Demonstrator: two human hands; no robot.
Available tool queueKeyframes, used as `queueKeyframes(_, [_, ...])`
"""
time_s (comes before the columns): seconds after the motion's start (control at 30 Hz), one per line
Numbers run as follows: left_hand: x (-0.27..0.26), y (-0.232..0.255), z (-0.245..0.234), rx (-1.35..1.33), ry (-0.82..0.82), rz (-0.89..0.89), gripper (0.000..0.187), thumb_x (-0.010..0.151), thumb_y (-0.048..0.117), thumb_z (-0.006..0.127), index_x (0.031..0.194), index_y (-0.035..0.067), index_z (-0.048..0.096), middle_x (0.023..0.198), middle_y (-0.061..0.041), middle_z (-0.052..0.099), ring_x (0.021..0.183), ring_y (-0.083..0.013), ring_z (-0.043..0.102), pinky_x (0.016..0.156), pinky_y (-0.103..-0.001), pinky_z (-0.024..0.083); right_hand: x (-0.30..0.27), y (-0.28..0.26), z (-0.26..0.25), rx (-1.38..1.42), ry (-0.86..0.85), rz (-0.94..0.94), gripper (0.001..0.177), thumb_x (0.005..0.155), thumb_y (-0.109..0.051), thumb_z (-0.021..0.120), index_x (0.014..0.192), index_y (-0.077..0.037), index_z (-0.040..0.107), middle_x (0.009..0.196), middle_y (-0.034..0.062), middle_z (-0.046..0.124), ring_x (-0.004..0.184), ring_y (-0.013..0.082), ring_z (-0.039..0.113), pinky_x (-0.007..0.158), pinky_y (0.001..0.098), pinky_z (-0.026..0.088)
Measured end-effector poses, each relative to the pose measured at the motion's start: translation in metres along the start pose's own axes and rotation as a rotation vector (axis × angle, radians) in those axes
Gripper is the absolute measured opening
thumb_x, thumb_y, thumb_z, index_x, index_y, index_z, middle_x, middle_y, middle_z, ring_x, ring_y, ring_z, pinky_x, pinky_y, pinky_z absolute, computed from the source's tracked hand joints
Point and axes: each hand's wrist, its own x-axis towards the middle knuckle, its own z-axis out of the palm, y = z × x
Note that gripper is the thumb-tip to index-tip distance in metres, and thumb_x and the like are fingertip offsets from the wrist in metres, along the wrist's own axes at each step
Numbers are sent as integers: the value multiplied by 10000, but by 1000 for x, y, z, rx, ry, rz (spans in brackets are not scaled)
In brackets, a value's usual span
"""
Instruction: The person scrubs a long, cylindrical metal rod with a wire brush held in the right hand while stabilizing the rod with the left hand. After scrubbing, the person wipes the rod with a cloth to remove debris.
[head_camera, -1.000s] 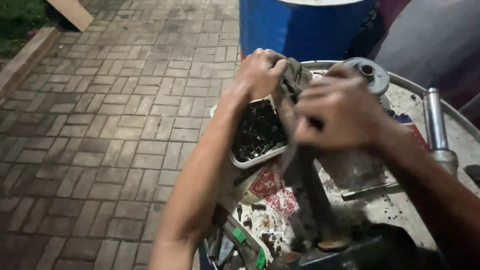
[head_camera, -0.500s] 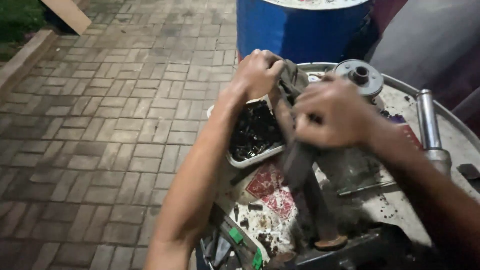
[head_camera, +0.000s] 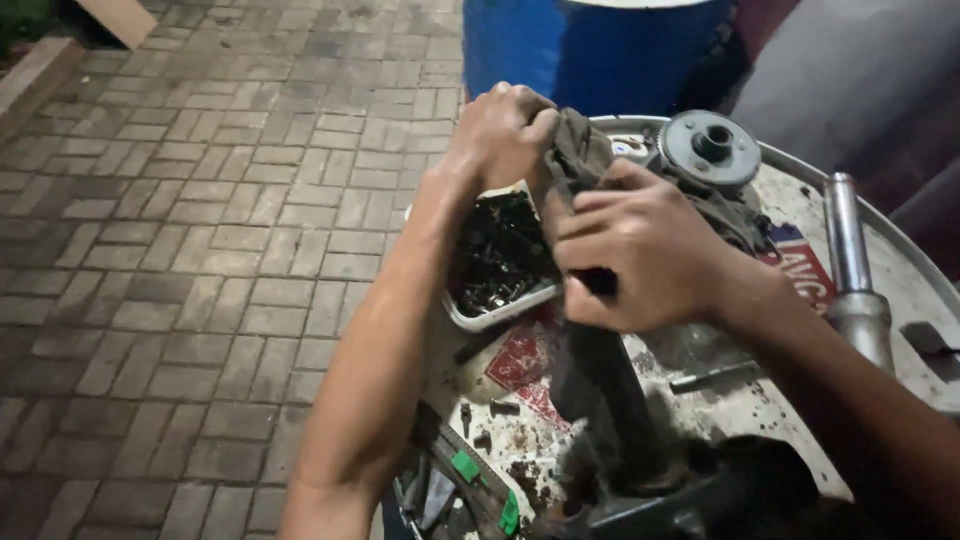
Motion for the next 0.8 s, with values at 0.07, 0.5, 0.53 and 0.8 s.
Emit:
queueKeyframes(0.07, [-1, -3, -1, 30, 16, -23, 353, 847, 324, 434, 579, 118, 534, 667, -179, 655, 605, -344, 580, 588, -515, 427, -1, 3, -2, 40, -11, 44, 214, 798, -215, 557, 786, -208, 770, 648, -44, 742, 688, 148, 657, 1016, 543, 487])
queueKeyframes(0.5, [-4, -5, 0, -93, -38, 28, 357, 878, 274, 430, 541, 158, 406, 550, -9, 547, 527, -149, 433, 528, -400, 395, 0, 18, 1, 64, 22, -13, 177, 778, -184, 557, 729, -190, 727, 663, -3, 735, 687, 141, 654, 815, 426, 508])
queueKeyframes(0.53, [-4, -6, 3, -67, -20, 37, 352, 870, 274, 437, 551, 135, 384, 547, -37, 516, 540, -174, 407, 528, -422, 357, -6, 25, -1, 48, 72, 94, 159, 804, -152, 522, 656, -143, 581, 612, 18, 587, 637, 182, 550, 774, 423, 408])
queueKeyframes(0.8, [-2, -7, -2, -6, 5, 26, 343, 865, 290, 444, 579, 115, 373, 567, -100, 469, 571, -235, 370, 549, -473, 334, 1, 8, 9, 42, 19, -93, 203, 804, -264, 540, 635, -182, 618, 617, -26, 649, 625, 159, 574, 821, 429, 451])
